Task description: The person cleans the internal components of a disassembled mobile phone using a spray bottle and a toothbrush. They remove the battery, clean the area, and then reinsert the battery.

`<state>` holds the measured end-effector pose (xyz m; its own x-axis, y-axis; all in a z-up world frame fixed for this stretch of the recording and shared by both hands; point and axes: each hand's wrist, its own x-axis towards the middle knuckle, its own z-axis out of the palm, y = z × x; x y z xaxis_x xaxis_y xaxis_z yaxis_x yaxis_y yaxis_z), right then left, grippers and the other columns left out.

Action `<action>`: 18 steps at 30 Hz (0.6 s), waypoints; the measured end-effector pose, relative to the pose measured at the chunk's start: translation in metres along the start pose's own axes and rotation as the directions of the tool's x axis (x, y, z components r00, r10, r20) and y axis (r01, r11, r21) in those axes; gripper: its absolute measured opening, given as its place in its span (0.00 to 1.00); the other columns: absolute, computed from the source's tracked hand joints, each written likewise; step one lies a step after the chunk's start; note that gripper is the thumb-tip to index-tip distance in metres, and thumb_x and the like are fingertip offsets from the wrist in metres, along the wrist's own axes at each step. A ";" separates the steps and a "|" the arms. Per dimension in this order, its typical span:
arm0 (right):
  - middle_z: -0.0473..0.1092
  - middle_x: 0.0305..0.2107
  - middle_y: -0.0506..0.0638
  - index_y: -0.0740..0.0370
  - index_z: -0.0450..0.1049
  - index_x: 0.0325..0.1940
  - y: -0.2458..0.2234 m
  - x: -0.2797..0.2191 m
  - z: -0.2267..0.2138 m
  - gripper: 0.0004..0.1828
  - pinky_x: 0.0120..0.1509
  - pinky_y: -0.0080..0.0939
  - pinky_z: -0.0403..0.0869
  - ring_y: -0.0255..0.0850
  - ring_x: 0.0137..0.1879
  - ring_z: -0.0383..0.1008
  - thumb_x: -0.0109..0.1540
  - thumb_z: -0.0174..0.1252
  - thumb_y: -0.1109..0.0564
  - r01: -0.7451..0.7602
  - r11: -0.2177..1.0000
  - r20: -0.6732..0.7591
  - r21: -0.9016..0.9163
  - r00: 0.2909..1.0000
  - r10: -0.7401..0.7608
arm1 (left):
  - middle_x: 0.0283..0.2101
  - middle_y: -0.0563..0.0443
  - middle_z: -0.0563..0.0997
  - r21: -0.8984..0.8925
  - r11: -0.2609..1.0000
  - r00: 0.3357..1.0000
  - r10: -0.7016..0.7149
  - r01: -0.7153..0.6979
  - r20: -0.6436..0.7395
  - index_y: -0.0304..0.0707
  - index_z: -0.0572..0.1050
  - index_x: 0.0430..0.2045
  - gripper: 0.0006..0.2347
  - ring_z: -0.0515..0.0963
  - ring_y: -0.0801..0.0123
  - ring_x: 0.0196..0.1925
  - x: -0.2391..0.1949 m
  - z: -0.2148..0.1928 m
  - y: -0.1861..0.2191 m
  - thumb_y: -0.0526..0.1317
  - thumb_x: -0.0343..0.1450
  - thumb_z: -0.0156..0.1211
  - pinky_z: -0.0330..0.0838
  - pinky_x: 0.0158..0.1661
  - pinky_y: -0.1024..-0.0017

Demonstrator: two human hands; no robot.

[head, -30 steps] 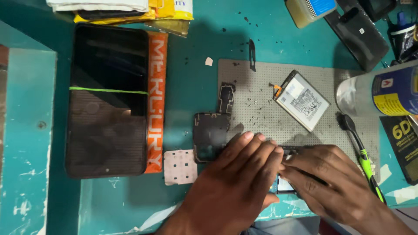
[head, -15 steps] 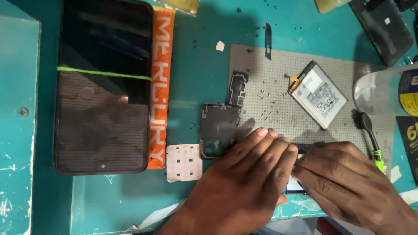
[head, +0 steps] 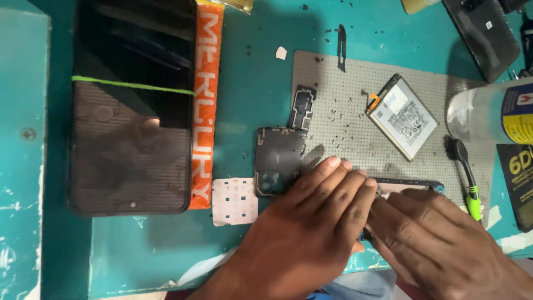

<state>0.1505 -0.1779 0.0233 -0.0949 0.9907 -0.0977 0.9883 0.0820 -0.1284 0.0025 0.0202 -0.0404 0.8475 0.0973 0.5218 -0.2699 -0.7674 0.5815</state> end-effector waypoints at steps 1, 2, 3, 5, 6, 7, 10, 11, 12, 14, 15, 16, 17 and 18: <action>0.76 0.48 0.58 0.71 0.77 0.46 -0.003 0.002 0.000 0.16 0.57 0.52 0.71 0.56 0.57 0.76 0.58 0.65 0.59 -0.040 0.999 -0.037 -0.002 0.998 0.040 | 0.60 0.34 0.77 0.005 1.000 1.000 0.004 -0.004 0.021 0.21 0.72 0.58 0.21 0.75 0.49 0.68 0.000 -0.002 0.001 0.37 0.72 0.62 0.63 0.75 0.57; 0.76 0.47 0.58 0.70 0.77 0.46 -0.006 0.004 0.000 0.16 0.58 0.52 0.71 0.54 0.56 0.76 0.57 0.66 0.59 -0.075 0.997 -0.080 -0.016 0.994 0.073 | 0.60 0.34 0.77 0.009 1.000 0.999 0.013 -0.014 0.039 0.20 0.72 0.58 0.22 0.75 0.49 0.69 -0.001 -0.005 0.001 0.38 0.71 0.62 0.62 0.75 0.57; 0.76 0.46 0.58 0.69 0.77 0.47 -0.010 0.006 0.001 0.16 0.59 0.52 0.72 0.53 0.55 0.76 0.57 0.66 0.60 -0.109 0.994 -0.123 -0.028 0.987 0.105 | 0.60 0.34 0.77 0.014 1.000 0.998 0.023 -0.024 0.058 0.20 0.72 0.58 0.23 0.75 0.49 0.69 0.000 -0.006 0.001 0.39 0.70 0.62 0.62 0.75 0.57; 0.76 0.45 0.56 0.66 0.78 0.47 -0.020 0.010 0.002 0.16 0.62 0.53 0.70 0.50 0.54 0.76 0.56 0.67 0.59 -0.193 0.979 -0.186 -0.064 0.966 0.178 | 0.61 0.35 0.77 -0.006 1.000 0.997 0.014 -0.014 0.070 0.21 0.71 0.59 0.24 0.74 0.49 0.69 -0.001 -0.008 0.002 0.40 0.70 0.63 0.60 0.75 0.58; 0.76 0.46 0.54 0.63 0.79 0.47 -0.026 0.012 0.004 0.16 0.63 0.55 0.68 0.48 0.53 0.76 0.56 0.67 0.58 -0.240 0.967 -0.212 -0.090 0.953 0.217 | 0.62 0.35 0.76 -0.015 1.000 0.997 0.007 -0.006 0.076 0.21 0.70 0.59 0.24 0.73 0.50 0.69 -0.001 -0.008 0.003 0.40 0.70 0.63 0.59 0.75 0.58; 0.76 0.46 0.51 0.61 0.79 0.47 -0.032 0.013 0.005 0.16 0.65 0.57 0.66 0.46 0.53 0.76 0.55 0.67 0.57 -0.286 0.951 -0.239 -0.114 0.937 0.254 | 0.62 0.35 0.76 -0.029 1.000 0.997 0.002 0.000 0.080 0.21 0.70 0.59 0.25 0.73 0.50 0.69 -0.001 -0.008 0.004 0.41 0.69 0.64 0.59 0.74 0.58; 0.76 0.45 0.46 0.56 0.80 0.46 -0.051 0.020 0.008 0.14 0.72 0.63 0.56 0.44 0.52 0.75 0.56 0.67 0.55 -0.441 0.874 -0.297 -0.203 0.879 0.374 | 0.62 0.35 0.76 -0.064 0.998 0.995 -0.004 0.011 0.099 0.21 0.69 0.58 0.27 0.72 0.50 0.69 0.001 -0.009 0.004 0.42 0.68 0.66 0.58 0.74 0.58; 0.76 0.46 0.46 0.56 0.81 0.46 -0.053 0.022 0.009 0.14 0.73 0.63 0.54 0.44 0.53 0.74 0.57 0.67 0.55 -0.461 0.861 -0.303 -0.216 0.870 0.390 | 0.61 0.34 0.76 -0.069 0.998 0.994 -0.003 0.010 0.107 0.20 0.69 0.58 0.28 0.72 0.49 0.69 0.002 -0.009 0.005 0.43 0.67 0.66 0.57 0.73 0.58; 0.76 0.47 0.45 0.55 0.82 0.47 -0.057 0.023 0.009 0.13 0.74 0.63 0.52 0.44 0.53 0.74 0.58 0.67 0.55 -0.484 0.845 -0.308 -0.226 0.859 0.409 | 0.61 0.34 0.76 -0.079 0.997 0.993 0.000 0.009 0.119 0.20 0.69 0.58 0.29 0.72 0.49 0.69 0.003 -0.009 0.005 0.44 0.66 0.67 0.57 0.73 0.58; 0.75 0.49 0.45 0.56 0.82 0.47 -0.062 0.025 0.011 0.13 0.76 0.63 0.51 0.45 0.55 0.73 0.58 0.68 0.56 -0.509 0.830 -0.325 -0.228 0.843 0.428 | 0.61 0.33 0.76 -0.073 0.997 0.992 0.009 0.000 0.125 0.20 0.69 0.58 0.30 0.72 0.49 0.69 0.003 -0.009 0.005 0.44 0.66 0.68 0.57 0.73 0.57; 0.75 0.49 0.46 0.57 0.82 0.47 -0.064 0.025 0.012 0.14 0.75 0.64 0.52 0.45 0.56 0.72 0.58 0.68 0.56 -0.511 0.830 -0.337 -0.221 0.839 0.427 | 0.61 0.33 0.76 -0.072 0.997 0.992 0.012 -0.003 0.128 0.19 0.69 0.58 0.30 0.72 0.49 0.69 0.003 -0.009 0.004 0.44 0.66 0.68 0.57 0.73 0.57; 0.74 0.49 0.46 0.58 0.82 0.47 -0.065 0.024 0.013 0.14 0.75 0.64 0.53 0.46 0.57 0.72 0.57 0.68 0.57 -0.512 0.832 -0.347 -0.215 0.836 0.425 | 0.61 0.33 0.76 -0.064 0.998 0.991 0.016 -0.007 0.134 0.19 0.69 0.58 0.30 0.72 0.49 0.69 0.003 -0.008 0.004 0.45 0.65 0.68 0.57 0.73 0.57; 0.73 0.49 0.48 0.59 0.82 0.46 -0.065 0.023 0.013 0.14 0.75 0.64 0.54 0.47 0.58 0.71 0.57 0.68 0.57 -0.489 0.853 -0.352 -0.185 0.843 0.406 | 0.61 0.33 0.76 -0.057 0.998 0.990 0.019 -0.011 0.140 0.19 0.69 0.58 0.31 0.72 0.49 0.69 0.002 -0.007 0.005 0.45 0.65 0.69 0.57 0.73 0.57; 0.71 0.50 0.49 0.60 0.82 0.46 -0.064 0.022 0.014 0.14 0.75 0.65 0.55 0.48 0.59 0.69 0.57 0.69 0.57 -0.463 0.873 -0.362 -0.154 0.848 0.386 | 0.61 0.33 0.76 -0.045 0.999 0.989 0.022 -0.016 0.146 0.19 0.69 0.58 0.31 0.72 0.49 0.68 0.002 -0.006 0.004 0.46 0.65 0.69 0.57 0.73 0.57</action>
<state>0.0836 -0.1625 0.0155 0.3441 0.9116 0.2247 0.9251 -0.3702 0.0850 0.0003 0.0212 -0.0326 0.8990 -0.0135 0.4378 -0.3037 -0.7395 0.6008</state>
